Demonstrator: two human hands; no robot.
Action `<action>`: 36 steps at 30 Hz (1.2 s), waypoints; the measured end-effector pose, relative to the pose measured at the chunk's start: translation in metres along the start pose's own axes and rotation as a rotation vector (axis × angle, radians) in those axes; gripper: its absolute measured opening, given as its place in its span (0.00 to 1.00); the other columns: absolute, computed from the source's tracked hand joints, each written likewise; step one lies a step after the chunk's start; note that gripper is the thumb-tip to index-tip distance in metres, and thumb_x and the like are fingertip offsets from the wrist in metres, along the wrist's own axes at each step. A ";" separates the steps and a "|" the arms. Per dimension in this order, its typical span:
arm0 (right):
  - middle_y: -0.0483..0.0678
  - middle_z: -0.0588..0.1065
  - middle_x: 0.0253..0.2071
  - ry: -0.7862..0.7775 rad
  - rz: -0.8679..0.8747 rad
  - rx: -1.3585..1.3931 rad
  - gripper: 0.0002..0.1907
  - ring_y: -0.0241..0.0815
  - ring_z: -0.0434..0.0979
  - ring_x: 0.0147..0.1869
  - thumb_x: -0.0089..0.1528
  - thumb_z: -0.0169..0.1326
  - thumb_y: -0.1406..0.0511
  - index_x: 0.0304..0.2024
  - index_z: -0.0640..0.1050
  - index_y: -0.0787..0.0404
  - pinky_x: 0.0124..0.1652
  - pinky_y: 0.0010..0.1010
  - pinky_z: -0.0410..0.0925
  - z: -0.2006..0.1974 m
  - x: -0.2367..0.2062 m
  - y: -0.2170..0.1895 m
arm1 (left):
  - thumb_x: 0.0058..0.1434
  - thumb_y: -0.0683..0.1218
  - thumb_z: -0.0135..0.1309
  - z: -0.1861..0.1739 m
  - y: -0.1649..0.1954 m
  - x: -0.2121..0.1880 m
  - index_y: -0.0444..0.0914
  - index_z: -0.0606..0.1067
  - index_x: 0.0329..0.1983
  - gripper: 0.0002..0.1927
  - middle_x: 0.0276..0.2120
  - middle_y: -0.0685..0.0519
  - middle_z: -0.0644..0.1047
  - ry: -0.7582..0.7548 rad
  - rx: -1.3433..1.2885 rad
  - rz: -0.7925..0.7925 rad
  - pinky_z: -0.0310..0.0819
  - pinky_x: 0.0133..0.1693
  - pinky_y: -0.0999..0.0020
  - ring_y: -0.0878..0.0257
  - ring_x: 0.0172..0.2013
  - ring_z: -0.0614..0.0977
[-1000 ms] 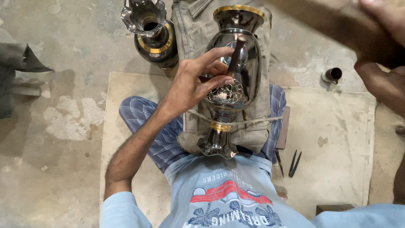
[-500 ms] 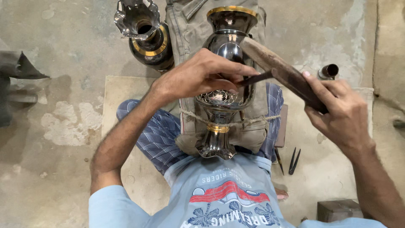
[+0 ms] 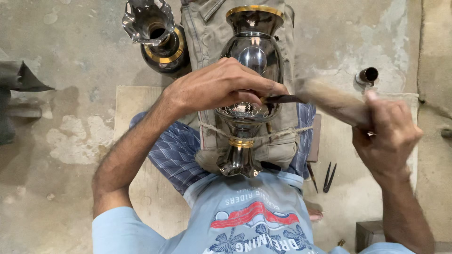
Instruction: The person sits cross-legged on the floor and uses a hammer and chisel to engrave a floral pattern onto a polished metal vase. The vase is secured in a cloth bundle between the legs. The person repeatedly strikes the chisel to create the design.
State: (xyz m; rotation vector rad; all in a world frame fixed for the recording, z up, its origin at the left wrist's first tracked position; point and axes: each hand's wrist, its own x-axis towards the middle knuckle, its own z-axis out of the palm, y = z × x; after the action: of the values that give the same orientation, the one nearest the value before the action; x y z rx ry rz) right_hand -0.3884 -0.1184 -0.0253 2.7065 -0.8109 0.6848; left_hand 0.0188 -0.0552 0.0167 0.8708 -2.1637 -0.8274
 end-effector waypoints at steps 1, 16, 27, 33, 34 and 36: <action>0.48 0.73 0.33 0.060 0.066 0.143 0.32 0.39 0.73 0.33 0.60 0.62 0.79 0.66 0.68 0.66 0.29 0.29 0.67 0.001 -0.001 0.000 | 0.65 0.45 0.58 0.001 0.000 0.000 0.43 0.72 0.66 0.25 0.49 0.52 0.84 0.010 0.023 0.015 0.82 0.47 0.58 0.57 0.45 0.87; 0.50 0.77 0.42 0.132 0.171 0.300 0.23 0.43 0.77 0.41 0.70 0.61 0.76 0.65 0.71 0.59 0.36 0.30 0.73 0.019 -0.002 -0.005 | 0.60 0.41 0.59 0.005 0.007 -0.002 0.48 0.73 0.66 0.29 0.51 0.53 0.83 0.009 0.151 -0.021 0.81 0.45 0.56 0.53 0.43 0.86; 0.51 0.78 0.44 0.084 0.328 0.635 0.29 0.42 0.81 0.43 0.72 0.58 0.73 0.72 0.65 0.53 0.38 0.30 0.76 0.017 -0.004 -0.003 | 0.64 0.45 0.60 0.007 0.008 -0.010 0.44 0.73 0.65 0.26 0.45 0.52 0.84 0.103 0.055 -0.130 0.82 0.45 0.59 0.57 0.41 0.87; 0.50 0.81 0.41 -0.529 0.348 0.057 0.40 0.45 0.80 0.32 0.59 0.62 0.69 0.73 0.68 0.45 0.31 0.37 0.75 -0.002 0.021 -0.015 | 0.63 0.42 0.62 0.011 0.005 -0.007 0.44 0.70 0.67 0.28 0.40 0.53 0.85 0.253 0.088 -0.162 0.85 0.45 0.62 0.62 0.40 0.88; 0.52 0.81 0.43 -0.439 0.333 0.117 0.39 0.47 0.81 0.36 0.58 0.61 0.70 0.72 0.69 0.46 0.35 0.38 0.75 -0.003 0.023 -0.018 | 0.64 0.41 0.62 0.010 0.004 -0.007 0.44 0.69 0.67 0.28 0.40 0.53 0.86 0.262 0.056 -0.150 0.86 0.46 0.62 0.62 0.41 0.88; 0.56 0.81 0.48 -0.253 0.304 0.233 0.37 0.51 0.83 0.44 0.57 0.59 0.72 0.69 0.70 0.49 0.42 0.39 0.76 -0.005 0.025 -0.021 | 0.66 0.40 0.62 0.008 0.001 -0.005 0.44 0.68 0.68 0.28 0.41 0.52 0.86 0.280 -0.006 -0.125 0.87 0.48 0.63 0.62 0.43 0.89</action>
State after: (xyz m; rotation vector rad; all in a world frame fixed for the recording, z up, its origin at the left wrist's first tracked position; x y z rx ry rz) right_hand -0.3599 -0.1110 -0.0102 2.9517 -1.2991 0.5282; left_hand 0.0153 -0.0481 0.0112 1.0607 -1.8779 -0.7243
